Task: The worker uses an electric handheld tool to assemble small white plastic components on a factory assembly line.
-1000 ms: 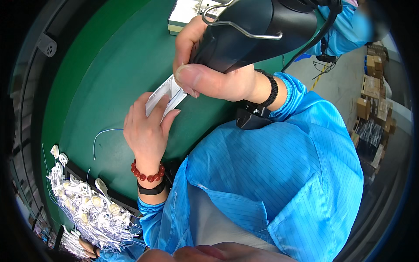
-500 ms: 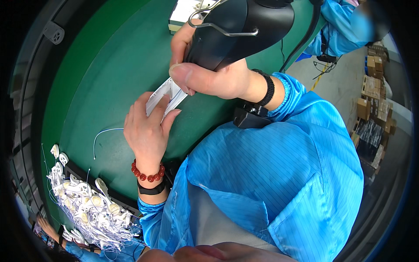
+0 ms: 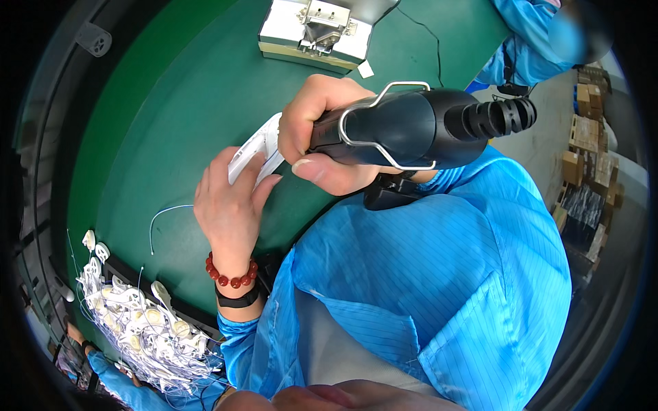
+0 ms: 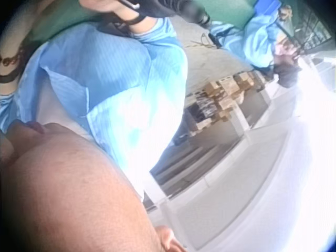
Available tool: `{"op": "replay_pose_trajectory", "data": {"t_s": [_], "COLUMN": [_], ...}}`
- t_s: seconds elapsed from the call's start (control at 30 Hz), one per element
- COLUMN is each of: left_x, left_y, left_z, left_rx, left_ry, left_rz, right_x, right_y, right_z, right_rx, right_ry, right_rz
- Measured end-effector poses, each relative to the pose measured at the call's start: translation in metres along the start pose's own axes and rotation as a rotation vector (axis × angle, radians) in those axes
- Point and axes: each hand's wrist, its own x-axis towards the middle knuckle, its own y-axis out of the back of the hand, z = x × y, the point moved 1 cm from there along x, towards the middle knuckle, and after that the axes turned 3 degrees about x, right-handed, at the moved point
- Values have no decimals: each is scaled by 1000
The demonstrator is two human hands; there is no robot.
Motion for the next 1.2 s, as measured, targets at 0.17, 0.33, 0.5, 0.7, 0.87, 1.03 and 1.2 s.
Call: {"op": "replay_pose_trajectory", "data": {"t_s": [0.17, 0.33, 0.5, 0.7, 0.87, 1.03, 1.2], "left_x": [1, 2, 5, 2, 2, -2, 0], "left_y": [3, 2, 7, 7, 7, 5, 2], "left_z": [2, 2, 3, 5, 4, 3, 1], "left_rx": [10, 20, 2, -7, -51, -50, -50], "left_ry": [-5, 5, -17, -1, 21, -26, -88], "left_rz": [3, -2, 8, 12, 10, 69, 95], "right_x": [0, -4, -2, -5, 5, 42, 54], "right_y": [-3, -1, -2, -1, 0, 39, 64], "right_z": [-1, 0, -5, -3, -20, -48, -36], "right_rx": [62, 56, 53, -18, -3, -197, -177], "right_ry": [27, 51, 48, 46, -19, 199, 236], "right_rz": [85, 63, 90, 48, 96, 232, 439]}}
